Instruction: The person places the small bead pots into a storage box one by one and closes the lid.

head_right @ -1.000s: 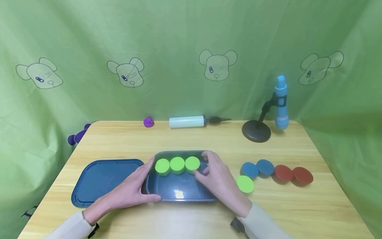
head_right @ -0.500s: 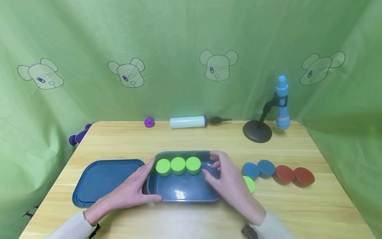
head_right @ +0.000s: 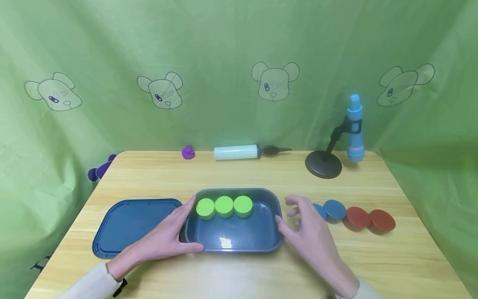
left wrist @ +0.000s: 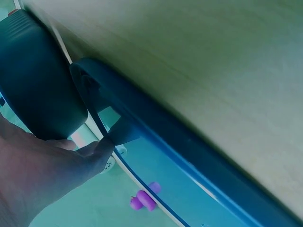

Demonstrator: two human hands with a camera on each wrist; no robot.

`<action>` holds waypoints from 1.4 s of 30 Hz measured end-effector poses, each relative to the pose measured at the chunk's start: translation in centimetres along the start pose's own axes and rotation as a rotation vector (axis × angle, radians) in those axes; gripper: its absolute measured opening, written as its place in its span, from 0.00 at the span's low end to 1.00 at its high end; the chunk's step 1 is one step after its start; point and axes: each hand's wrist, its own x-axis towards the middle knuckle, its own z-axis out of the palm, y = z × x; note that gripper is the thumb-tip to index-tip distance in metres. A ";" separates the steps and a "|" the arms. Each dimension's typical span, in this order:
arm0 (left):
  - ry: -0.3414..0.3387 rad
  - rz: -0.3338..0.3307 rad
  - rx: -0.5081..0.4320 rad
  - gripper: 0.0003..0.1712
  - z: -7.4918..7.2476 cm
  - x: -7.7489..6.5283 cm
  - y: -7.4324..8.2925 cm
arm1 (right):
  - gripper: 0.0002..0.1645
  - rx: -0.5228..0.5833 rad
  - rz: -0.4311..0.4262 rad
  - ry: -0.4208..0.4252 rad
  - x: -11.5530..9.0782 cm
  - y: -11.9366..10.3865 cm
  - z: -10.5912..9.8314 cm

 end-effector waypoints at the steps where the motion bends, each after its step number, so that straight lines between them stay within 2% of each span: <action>1: -0.001 0.002 0.001 0.78 0.0 0.0 0.0 | 0.30 -0.011 0.005 0.010 -0.2 0.3 -0.2; 6: -0.004 0.001 0.000 0.77 -0.1 0.0 0.0 | 0.31 -0.039 0.060 0.004 -1.2 1.5 -1.2; 14: -0.006 0.007 0.009 0.78 -0.1 0.0 -0.1 | 0.41 -0.126 0.203 -0.092 -3.1 3.6 -2.5; 19: -0.009 -0.008 -0.008 0.78 -0.1 -0.2 -0.1 | 0.47 -0.127 0.288 -0.155 -3.7 4.8 -3.2; 28: -0.005 -0.003 -0.006 0.77 -0.1 -0.1 0.1 | 0.51 -0.083 0.410 -0.250 -3.7 6.2 -3.4; 42: -0.003 0.012 0.005 0.77 -0.1 -0.1 -0.1 | 0.63 -0.057 0.602 -0.381 -2.7 6.6 -2.3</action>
